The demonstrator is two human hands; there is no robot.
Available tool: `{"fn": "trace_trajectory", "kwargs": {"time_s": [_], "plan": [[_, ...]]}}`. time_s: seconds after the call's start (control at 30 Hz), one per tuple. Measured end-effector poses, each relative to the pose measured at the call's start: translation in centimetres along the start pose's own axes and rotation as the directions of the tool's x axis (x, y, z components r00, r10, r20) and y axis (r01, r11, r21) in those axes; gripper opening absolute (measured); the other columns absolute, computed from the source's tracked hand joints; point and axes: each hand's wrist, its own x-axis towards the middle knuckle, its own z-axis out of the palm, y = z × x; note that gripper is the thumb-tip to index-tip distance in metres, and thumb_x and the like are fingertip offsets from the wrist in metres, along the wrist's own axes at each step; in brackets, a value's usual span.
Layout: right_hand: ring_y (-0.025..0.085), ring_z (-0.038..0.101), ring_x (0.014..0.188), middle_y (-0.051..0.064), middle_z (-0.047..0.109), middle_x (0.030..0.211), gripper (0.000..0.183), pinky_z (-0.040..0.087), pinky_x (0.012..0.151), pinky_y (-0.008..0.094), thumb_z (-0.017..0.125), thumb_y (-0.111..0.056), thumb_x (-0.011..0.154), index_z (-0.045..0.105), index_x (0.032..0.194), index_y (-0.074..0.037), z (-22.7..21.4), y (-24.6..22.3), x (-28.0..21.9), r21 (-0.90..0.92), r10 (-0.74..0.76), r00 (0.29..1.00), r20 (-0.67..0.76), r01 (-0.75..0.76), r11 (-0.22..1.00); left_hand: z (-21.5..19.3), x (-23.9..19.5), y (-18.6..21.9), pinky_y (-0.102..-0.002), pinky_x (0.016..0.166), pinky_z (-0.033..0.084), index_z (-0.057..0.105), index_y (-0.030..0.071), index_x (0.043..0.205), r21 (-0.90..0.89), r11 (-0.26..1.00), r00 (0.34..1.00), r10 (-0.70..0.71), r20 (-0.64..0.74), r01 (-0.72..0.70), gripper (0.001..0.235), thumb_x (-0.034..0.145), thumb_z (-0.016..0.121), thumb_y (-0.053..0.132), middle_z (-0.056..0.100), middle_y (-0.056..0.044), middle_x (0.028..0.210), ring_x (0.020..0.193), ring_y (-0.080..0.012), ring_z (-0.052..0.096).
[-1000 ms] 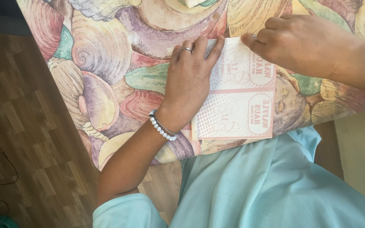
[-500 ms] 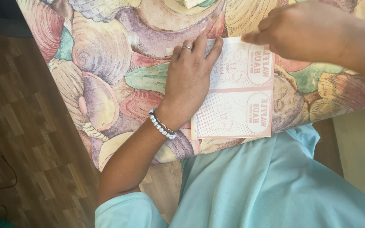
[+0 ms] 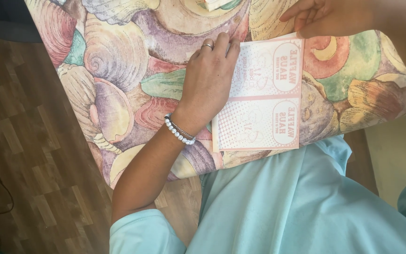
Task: Folding printed paper sheets into bags or envelopes on a table.
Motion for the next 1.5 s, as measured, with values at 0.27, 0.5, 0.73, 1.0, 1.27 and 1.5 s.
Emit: {"fn": "trace_trajectory", "kwargs": {"time_s": [0.27, 0.5, 0.73, 1.0, 1.27, 1.5], "plan": [[0.022, 0.067, 0.087, 0.009, 0.072, 0.106, 0.050, 0.051, 0.082, 0.034, 0.069, -0.009, 0.091, 0.069, 0.141, -0.016, 0.1, 1.9, -0.8, -0.176, -0.239, 0.968, -0.075, 0.223, 0.959, 0.6, 0.0, -0.1, -0.033, 0.056, 0.053, 0.062, 0.011, 0.129, -0.049, 0.999, 0.994, 0.010, -0.111, -0.015, 0.050, 0.082, 0.061, -0.005, 0.053, -0.005, 0.104, 0.077, -0.0195, 0.055], [0.017, 0.062, 0.079, -0.007, 0.054, 0.078, 0.044, 0.056, 0.044, 0.035, 0.068, -0.013, 0.093, 0.072, 0.136, -0.024, 2.8, 4.3, -1.0, -0.919, -0.762, 0.644, 0.067, 0.337, 0.204, 0.3, -0.4, -0.1, -0.034, 0.059, 0.050, 0.058, 0.018, 0.142, -0.009, 0.999, 0.996, 0.052, -0.067, -0.052, 0.058, 0.088, 0.057, -0.002, 0.053, -0.006, 0.112, 0.074, -0.0209, 0.052], [0.015, 0.060, 0.080, -0.010, 0.053, 0.077, 0.054, 0.060, 0.061, 0.027, 0.069, -0.008, 0.089, 0.067, 0.139, -0.028, 3.6, 3.5, -1.6, -0.980, -0.757, 0.647, 0.094, 0.195, 0.045, 0.1, -0.1, 0.3, -0.033, 0.059, 0.050, 0.057, 0.022, 0.139, 0.060, 0.998, 0.998, 0.033, -0.052, -0.030, 0.056, 0.086, 0.061, 0.003, 0.054, -0.006, 0.112, 0.072, -0.0205, 0.054], [0.014, 0.062, 0.076, -0.012, 0.055, 0.069, 0.069, 0.062, 0.059, 0.028, 0.064, -0.002, 0.089, 0.059, 0.150, -0.034, 3.7, 1.6, -2.1, -0.979, -0.714, 0.695, 0.092, 0.194, 0.063, 0.6, -0.2, 0.6, -0.033, 0.061, 0.048, 0.053, 0.027, 0.147, 0.091, 0.995, 0.999, 0.033, -0.017, -0.032, 0.063, 0.089, 0.059, 0.004, 0.051, -0.005, 0.121, 0.084, -0.0217, 0.053], [0.016, 0.065, 0.084, -0.008, 0.063, 0.084, 0.041, 0.061, 0.066, 0.030, 0.066, -0.009, 0.094, 0.064, 0.133, -0.021, 3.8, 2.9, -2.1, -0.973, -0.738, 0.665, 0.114, 0.225, 0.052, 0.3, 0.2, 0.8, -0.033, 0.058, 0.049, 0.052, 0.028, 0.138, 0.099, 0.995, 0.999, 0.016, -0.046, -0.012, 0.054, 0.088, 0.062, 0.008, 0.050, -0.003, 0.112, 0.081, -0.0216, 0.053], [0.019, 0.061, 0.080, -0.002, 0.056, 0.083, 0.013, 0.058, 0.064, 0.033, 0.068, -0.006, 0.096, 0.062, 0.092, -0.018, 4.0, 3.5, -1.9, -0.969, -0.729, 0.678, 0.094, 0.229, 0.088, 0.1, 0.2, 0.8, -0.031, 0.059, 0.048, 0.051, 0.030, 0.141, 0.122, 0.992, 1.000, 0.012, -0.004, -0.011, 0.058, 0.088, 0.063, 0.010, 0.050, -0.003, 0.121, 0.085, -0.0218, 0.052]]}}
